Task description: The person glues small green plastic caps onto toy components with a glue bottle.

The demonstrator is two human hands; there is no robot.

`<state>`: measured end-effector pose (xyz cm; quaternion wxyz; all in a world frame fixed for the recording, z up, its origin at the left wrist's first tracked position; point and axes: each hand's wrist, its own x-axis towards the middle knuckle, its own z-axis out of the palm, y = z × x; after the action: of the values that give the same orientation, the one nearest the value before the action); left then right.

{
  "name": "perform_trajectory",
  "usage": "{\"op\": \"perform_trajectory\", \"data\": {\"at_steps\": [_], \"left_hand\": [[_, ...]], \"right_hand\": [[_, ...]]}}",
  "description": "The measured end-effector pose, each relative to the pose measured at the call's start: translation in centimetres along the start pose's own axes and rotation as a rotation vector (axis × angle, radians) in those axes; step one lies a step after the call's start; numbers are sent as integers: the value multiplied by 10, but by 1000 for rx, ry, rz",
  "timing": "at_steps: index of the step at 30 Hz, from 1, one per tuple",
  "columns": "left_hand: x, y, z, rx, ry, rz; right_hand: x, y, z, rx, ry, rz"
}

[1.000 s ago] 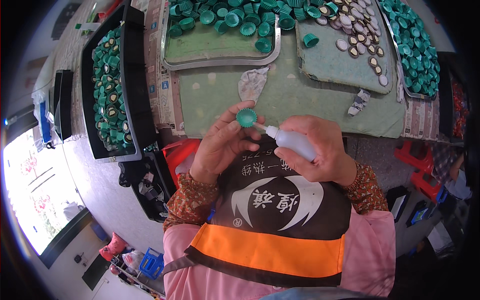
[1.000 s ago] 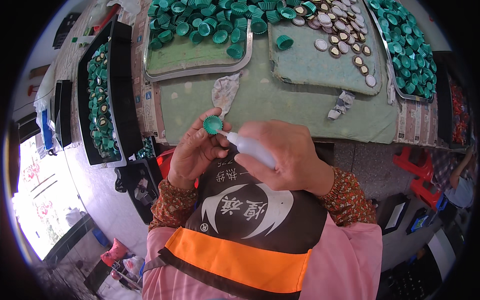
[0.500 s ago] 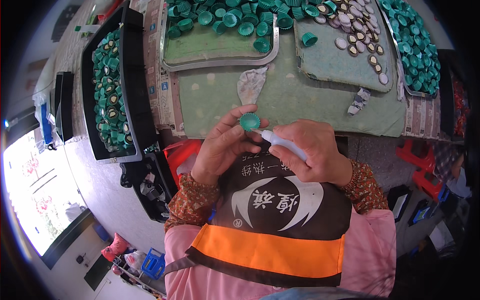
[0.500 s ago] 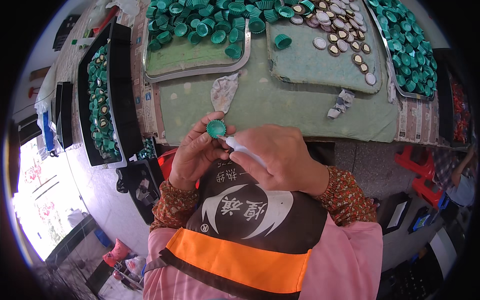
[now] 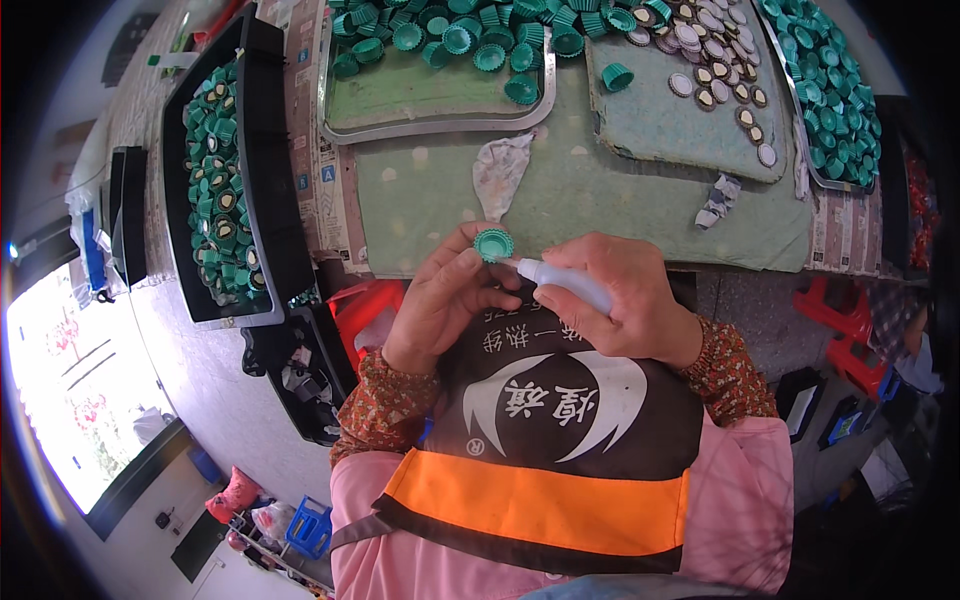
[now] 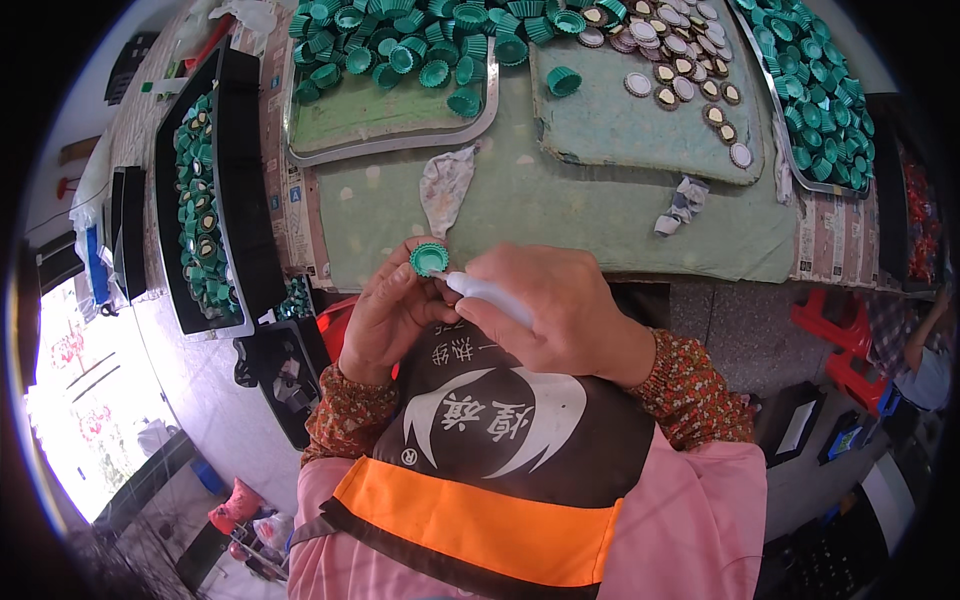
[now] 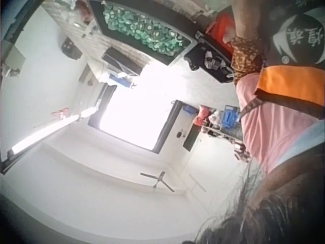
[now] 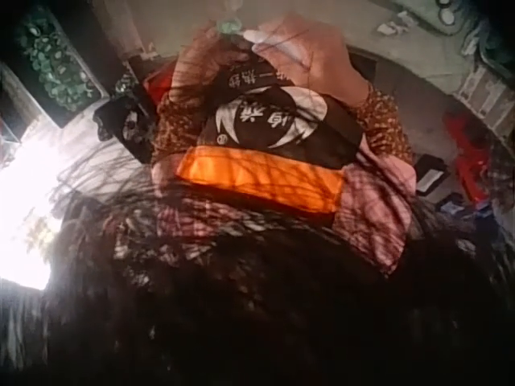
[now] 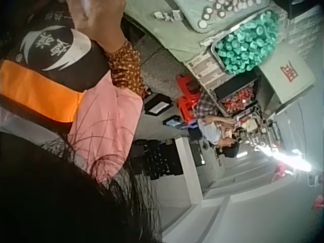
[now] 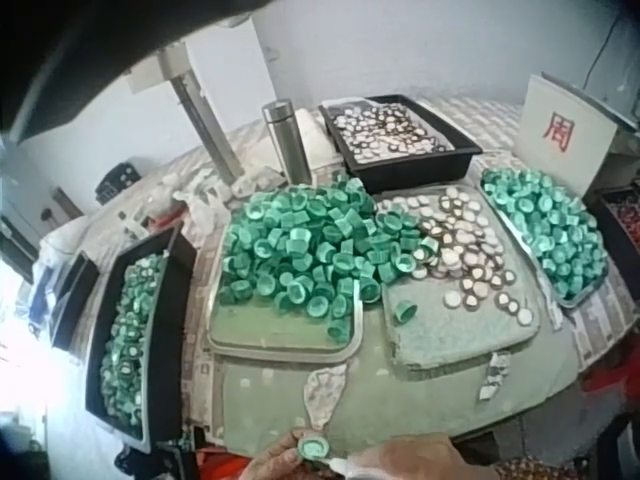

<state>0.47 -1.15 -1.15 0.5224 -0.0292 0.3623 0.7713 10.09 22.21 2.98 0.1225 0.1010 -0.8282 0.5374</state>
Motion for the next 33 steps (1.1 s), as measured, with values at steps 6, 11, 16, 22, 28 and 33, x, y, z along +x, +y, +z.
{"op": "perform_trajectory", "data": {"at_steps": [6,11,16,22,28,33], "left_hand": [[-10,13,1,143,136,86],[-11,26,14,495,323,231],[-9,28,17,695,407,383],[-6,28,14,666,339,377],[-7,29,15,581,330,295],[-7,32,18,547,300,264]], "right_hand": [[3,8,0,152,107,278],[8,27,3,214,139,404],[13,36,7,19,131,298],[13,38,9,-238,76,252],[15,39,2,-438,127,208],[37,60,-51,-564,315,166]]}}
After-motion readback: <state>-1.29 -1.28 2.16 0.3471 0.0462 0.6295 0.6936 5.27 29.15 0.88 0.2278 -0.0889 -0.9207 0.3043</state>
